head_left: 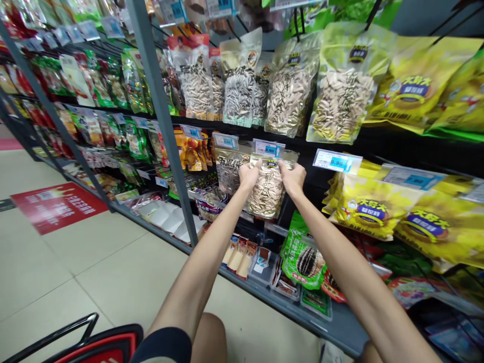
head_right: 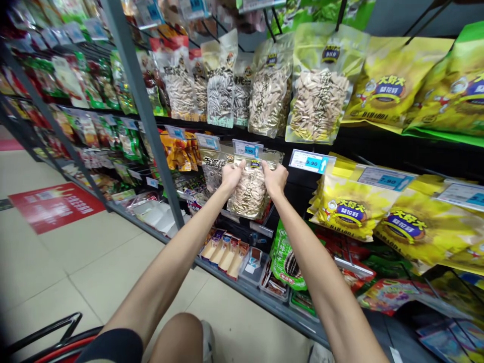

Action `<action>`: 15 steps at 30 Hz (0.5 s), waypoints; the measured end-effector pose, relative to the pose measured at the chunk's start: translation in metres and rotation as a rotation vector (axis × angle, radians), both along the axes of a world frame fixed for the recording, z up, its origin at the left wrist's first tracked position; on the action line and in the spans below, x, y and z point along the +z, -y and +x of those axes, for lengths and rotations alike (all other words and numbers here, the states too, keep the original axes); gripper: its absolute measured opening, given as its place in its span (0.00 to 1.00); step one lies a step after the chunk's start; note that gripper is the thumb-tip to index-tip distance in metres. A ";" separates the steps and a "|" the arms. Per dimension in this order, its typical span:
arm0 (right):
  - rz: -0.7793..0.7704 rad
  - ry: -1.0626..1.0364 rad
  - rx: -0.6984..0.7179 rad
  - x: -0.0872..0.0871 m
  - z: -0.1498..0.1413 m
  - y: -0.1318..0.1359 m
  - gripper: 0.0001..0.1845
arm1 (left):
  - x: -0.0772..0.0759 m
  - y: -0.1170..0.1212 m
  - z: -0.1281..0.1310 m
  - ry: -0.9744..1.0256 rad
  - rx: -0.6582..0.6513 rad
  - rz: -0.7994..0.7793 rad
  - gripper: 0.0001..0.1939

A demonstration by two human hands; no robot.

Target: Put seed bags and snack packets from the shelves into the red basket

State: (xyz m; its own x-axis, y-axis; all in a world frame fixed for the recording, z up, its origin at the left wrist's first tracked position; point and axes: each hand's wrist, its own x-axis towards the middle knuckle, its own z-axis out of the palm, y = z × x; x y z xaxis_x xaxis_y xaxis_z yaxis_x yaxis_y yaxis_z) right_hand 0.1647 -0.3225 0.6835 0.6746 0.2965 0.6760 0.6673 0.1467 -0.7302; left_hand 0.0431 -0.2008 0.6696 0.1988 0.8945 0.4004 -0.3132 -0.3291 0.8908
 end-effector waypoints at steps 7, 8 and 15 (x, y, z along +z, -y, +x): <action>-0.167 -0.017 -0.112 0.010 0.007 -0.003 0.26 | -0.025 0.030 -0.009 -0.322 0.174 0.277 0.19; -0.148 -0.006 -0.104 0.008 0.004 0.002 0.25 | -0.040 0.040 -0.021 -0.300 0.164 0.316 0.22; 0.076 0.016 0.153 -0.153 -0.066 0.164 0.26 | -0.230 0.137 -0.287 -0.451 0.278 0.287 0.21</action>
